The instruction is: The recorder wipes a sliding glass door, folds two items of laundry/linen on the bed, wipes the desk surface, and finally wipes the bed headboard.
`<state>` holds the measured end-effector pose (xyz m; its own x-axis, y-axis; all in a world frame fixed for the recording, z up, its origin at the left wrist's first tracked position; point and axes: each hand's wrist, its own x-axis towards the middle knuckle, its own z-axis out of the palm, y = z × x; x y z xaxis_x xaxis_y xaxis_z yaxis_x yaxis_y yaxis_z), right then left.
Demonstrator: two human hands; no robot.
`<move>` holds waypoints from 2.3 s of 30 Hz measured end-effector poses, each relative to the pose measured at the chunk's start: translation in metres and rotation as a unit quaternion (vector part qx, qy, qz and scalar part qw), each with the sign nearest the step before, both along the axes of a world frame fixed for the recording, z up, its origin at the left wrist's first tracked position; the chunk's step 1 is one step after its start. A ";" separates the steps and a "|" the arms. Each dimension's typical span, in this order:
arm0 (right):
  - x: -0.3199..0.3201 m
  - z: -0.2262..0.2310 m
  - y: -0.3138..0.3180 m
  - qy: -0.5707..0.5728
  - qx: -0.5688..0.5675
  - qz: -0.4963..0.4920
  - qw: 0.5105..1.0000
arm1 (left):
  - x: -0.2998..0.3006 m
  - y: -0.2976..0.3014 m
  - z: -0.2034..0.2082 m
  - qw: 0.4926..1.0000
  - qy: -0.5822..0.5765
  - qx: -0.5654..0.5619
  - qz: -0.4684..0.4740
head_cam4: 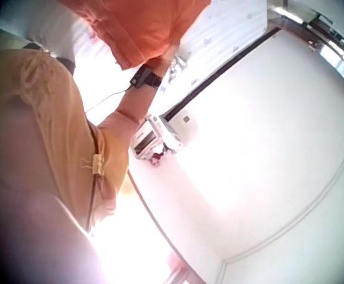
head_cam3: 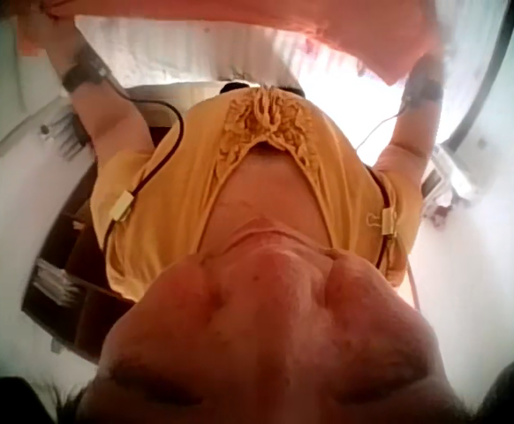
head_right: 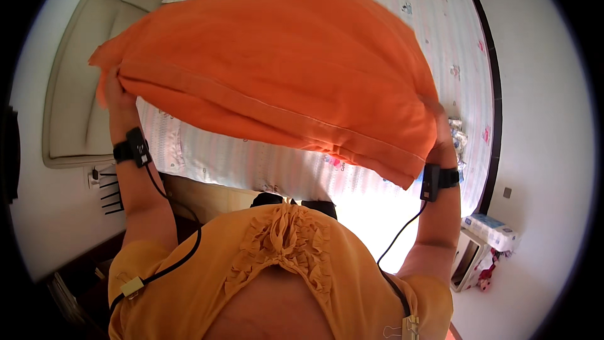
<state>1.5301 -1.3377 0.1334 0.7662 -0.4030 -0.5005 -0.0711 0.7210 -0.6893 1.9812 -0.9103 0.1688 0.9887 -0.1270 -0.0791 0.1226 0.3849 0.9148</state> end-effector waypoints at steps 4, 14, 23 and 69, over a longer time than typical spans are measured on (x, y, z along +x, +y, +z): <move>-0.013 -0.029 -0.003 0.105 -0.008 0.020 0.994 | -0.036 0.079 -0.046 0.996 0.080 0.014 0.030; -0.180 -0.269 -0.048 0.477 -0.550 0.224 0.648 | -0.187 0.148 -0.364 0.806 0.540 0.220 -0.098; -0.086 -0.258 0.141 0.341 -0.214 0.281 0.871 | -0.122 0.129 -0.321 0.743 0.292 0.557 -0.227; -0.050 -0.164 0.030 0.385 -0.283 0.260 0.839 | -0.296 0.076 -0.460 0.585 0.771 0.058 -0.244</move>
